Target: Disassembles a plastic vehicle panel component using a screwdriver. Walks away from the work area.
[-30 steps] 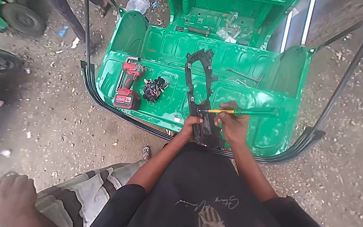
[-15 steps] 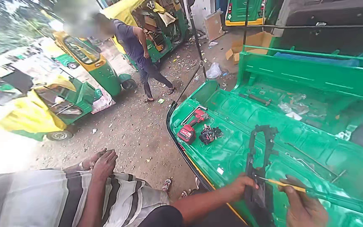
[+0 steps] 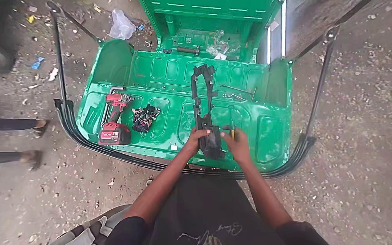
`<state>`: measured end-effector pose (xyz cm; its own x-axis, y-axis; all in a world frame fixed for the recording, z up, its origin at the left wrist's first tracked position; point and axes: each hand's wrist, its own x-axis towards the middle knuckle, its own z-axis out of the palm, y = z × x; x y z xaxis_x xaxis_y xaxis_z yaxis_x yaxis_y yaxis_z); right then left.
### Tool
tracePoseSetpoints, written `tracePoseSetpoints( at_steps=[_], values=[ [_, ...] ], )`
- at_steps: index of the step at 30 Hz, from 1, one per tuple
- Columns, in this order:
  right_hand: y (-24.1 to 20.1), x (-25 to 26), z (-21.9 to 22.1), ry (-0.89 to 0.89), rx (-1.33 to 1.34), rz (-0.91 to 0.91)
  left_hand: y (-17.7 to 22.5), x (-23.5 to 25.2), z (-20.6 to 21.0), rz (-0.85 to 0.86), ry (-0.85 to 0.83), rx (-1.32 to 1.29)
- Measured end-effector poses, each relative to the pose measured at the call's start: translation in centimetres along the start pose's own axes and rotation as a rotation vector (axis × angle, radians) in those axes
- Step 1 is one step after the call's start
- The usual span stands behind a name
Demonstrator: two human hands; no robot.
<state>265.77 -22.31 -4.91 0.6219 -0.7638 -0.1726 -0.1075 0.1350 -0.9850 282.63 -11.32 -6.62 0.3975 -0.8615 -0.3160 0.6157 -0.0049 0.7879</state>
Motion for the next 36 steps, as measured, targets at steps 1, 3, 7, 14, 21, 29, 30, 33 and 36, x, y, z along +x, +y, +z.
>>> tracePoseSetpoints(
  at_steps=[1,3,7,14,21,29,30,33,36],
  values=[
    [0.9,-0.2,0.5,0.017,-0.062,0.052,0.0,0.3,0.2,-0.008,-0.005,0.033],
    [2.0,-0.2,1.4,0.052,-0.09,0.126,-0.1,0.9,0.7,-0.027,-0.012,0.128],
    [2.8,0.2,1.8,0.09,0.165,0.286,0.1,1.3,1.2,-0.065,0.013,0.336],
    [4.5,0.8,-1.7,0.241,0.223,0.411,3.1,2.3,1.3,-0.116,0.328,1.093],
    [5.1,0.4,-2.9,0.126,0.643,0.608,0.4,3.8,0.8,-0.179,0.572,1.757],
    [6.3,-1.5,-4.3,-0.177,1.067,0.475,-1.5,2.9,-0.1,-0.066,0.468,1.813],
    [6.1,-1.5,-4.3,-0.169,1.022,0.461,-1.0,2.2,0.1,-0.017,0.435,1.747],
    [4.8,-1.4,-3.4,-0.156,0.85,0.359,1.8,-0.8,2.4,0.068,0.244,1.318],
    [2.5,-1.8,-1.2,-0.166,0.695,0.299,3.0,-2.9,4.1,-0.116,-0.015,0.807]
  ],
)
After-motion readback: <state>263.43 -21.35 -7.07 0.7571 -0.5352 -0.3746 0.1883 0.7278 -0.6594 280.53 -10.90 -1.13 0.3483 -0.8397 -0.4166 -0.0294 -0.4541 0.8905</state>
